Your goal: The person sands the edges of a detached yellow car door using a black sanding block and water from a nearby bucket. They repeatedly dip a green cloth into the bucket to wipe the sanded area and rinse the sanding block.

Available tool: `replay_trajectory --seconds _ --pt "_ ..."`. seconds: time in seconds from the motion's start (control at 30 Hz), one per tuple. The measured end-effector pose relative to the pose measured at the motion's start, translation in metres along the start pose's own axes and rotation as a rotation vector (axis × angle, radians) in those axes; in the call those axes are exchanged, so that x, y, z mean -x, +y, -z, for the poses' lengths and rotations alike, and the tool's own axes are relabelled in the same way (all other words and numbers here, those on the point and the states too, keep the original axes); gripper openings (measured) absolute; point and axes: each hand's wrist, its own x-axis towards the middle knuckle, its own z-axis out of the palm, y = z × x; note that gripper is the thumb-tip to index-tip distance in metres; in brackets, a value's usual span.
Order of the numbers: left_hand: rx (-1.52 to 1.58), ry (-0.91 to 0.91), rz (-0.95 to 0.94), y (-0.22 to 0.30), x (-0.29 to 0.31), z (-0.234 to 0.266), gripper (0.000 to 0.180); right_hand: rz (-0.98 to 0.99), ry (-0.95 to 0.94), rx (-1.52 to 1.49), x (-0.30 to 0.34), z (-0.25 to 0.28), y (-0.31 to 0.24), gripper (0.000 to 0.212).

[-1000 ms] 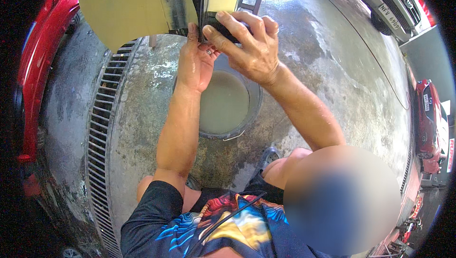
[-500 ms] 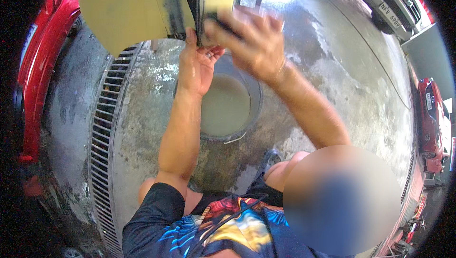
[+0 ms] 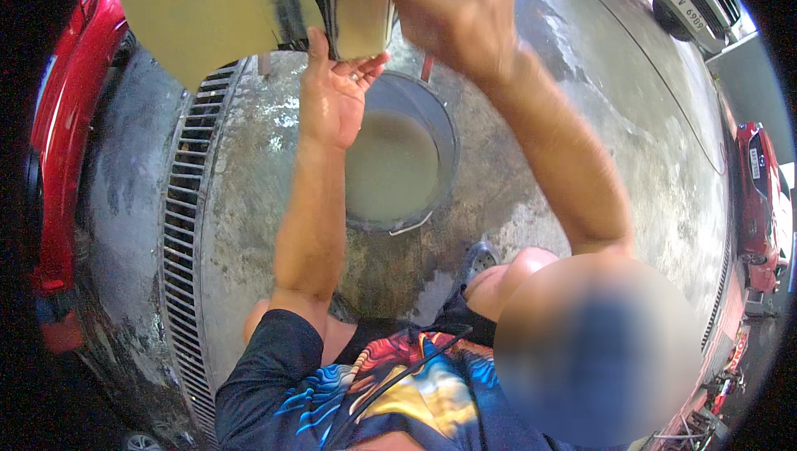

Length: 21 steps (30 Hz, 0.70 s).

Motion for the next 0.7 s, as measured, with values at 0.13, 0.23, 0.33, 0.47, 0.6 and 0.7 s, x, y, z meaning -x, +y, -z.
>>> replay_trajectory --seconds 0.13,0.23,0.33,0.47,0.6,0.7 --pt "-0.037 0.068 0.021 0.000 0.002 -0.003 0.078 -0.016 0.111 0.061 0.002 -0.013 0.003 0.054" --pt "-0.046 0.061 0.015 0.005 0.003 -0.005 0.065 -0.117 -0.041 -0.040 0.053 -0.008 -0.050 0.058" --pt "-0.002 0.066 0.022 0.007 0.004 -0.006 0.063 -0.023 -0.100 -0.030 0.066 -0.002 -0.047 0.059" --pt "-0.060 0.070 0.013 0.002 0.003 -0.005 0.076 -0.013 -0.070 -0.034 0.035 -0.004 -0.002 0.053" --pt "-0.062 0.072 0.039 0.004 0.003 -0.003 0.074 -0.114 -0.112 0.011 0.047 -0.008 -0.034 0.061" --pt "-0.052 0.035 -0.061 0.006 0.003 -0.003 0.068 -0.064 -0.166 -0.077 0.090 -0.007 -0.072 0.052"
